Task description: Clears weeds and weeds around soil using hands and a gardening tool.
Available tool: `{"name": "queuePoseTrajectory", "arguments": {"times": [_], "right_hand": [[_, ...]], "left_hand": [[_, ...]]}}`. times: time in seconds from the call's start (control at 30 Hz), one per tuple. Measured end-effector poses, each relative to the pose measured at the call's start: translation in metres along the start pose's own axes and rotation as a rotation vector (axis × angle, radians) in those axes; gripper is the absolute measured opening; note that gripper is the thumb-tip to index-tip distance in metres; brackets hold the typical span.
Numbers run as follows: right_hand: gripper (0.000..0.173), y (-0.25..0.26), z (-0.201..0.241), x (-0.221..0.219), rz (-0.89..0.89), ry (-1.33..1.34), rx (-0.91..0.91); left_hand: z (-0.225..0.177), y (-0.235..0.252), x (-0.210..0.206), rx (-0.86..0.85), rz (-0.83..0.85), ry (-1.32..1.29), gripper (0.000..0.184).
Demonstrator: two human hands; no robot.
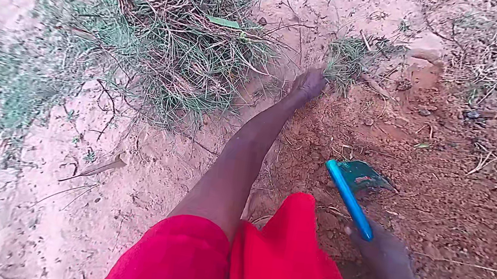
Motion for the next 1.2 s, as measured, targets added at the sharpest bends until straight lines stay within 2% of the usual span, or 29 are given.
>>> {"name": "queuePoseTrajectory", "arguments": {"times": [0.1, 0.17, 0.23, 0.27, 0.33, 0.4, 0.43, 0.47, 0.57, 0.63, 0.77, 0.9, 1.03, 1.1, 1.2], "right_hand": [[0.044, -0.002, 0.002, -0.004, 0.006, -0.010, 0.007], [0.043, -0.002, 0.005, -0.005, 0.001, -0.027, 0.007], [0.042, -0.006, 0.002, -0.010, 0.009, -0.036, -0.010], [0.042, -0.007, 0.001, -0.011, 0.005, -0.042, -0.014], [0.043, -0.006, 0.003, -0.013, -0.003, -0.042, -0.003], [0.042, -0.006, 0.001, -0.023, 0.021, -0.041, 0.006], [0.042, -0.006, 0.001, -0.027, 0.039, -0.046, 0.010], [0.043, -0.008, 0.003, -0.031, 0.054, -0.048, 0.013], [0.042, -0.013, 0.005, -0.042, 0.046, -0.042, 0.007], [0.042, -0.014, 0.006, -0.046, 0.051, -0.071, -0.018], [0.040, -0.013, 0.001, -0.039, 0.016, -0.067, -0.039], [0.036, -0.011, -0.011, 0.016, -0.158, 0.029, -0.010], [0.035, 0.000, -0.038, 0.073, -0.259, 0.177, -0.020], [0.030, 0.010, -0.048, 0.083, -0.240, 0.292, -0.007], [0.029, 0.016, -0.057, 0.083, -0.191, 0.440, -0.014]], "left_hand": [[-0.014, -0.080, -0.057, -0.081, 0.173, 0.087, 0.037], [-0.016, -0.123, -0.082, -0.177, 0.161, 0.161, 0.033], [-0.018, -0.152, -0.089, -0.245, 0.116, 0.132, 0.041], [-0.017, -0.158, -0.085, -0.280, 0.069, 0.124, 0.045], [-0.018, -0.158, -0.056, -0.354, -0.062, 0.129, 0.041], [-0.023, -0.156, -0.014, -0.444, -0.335, 0.225, 0.030], [-0.022, -0.150, 0.005, -0.420, -0.410, 0.295, 0.029], [-0.016, -0.141, 0.021, -0.330, -0.406, 0.373, 0.032], [0.022, -0.116, 0.046, 0.017, -0.220, 0.492, 0.059], [0.044, -0.108, 0.036, 0.124, -0.070, 0.477, 0.067], [0.038, -0.124, -0.017, 0.020, 0.069, 0.518, 0.067], [0.029, -0.176, -0.062, -0.030, 0.181, 0.502, 0.069], [0.028, -0.232, -0.081, 0.017, 0.392, 0.483, 0.075], [0.029, -0.259, -0.085, 0.041, 0.479, 0.450, 0.073], [0.031, -0.289, -0.087, 0.033, 0.523, 0.435, 0.063]]}}
Point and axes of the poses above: each hand's wrist, its own y-axis towards the middle knuckle, its own x-axis out of the back of the hand, z = x × y, the point moved 9 cm from there along y, towards the middle knuckle, and after that the axes turned 10 degrees about -x, right-handed, at the moved point
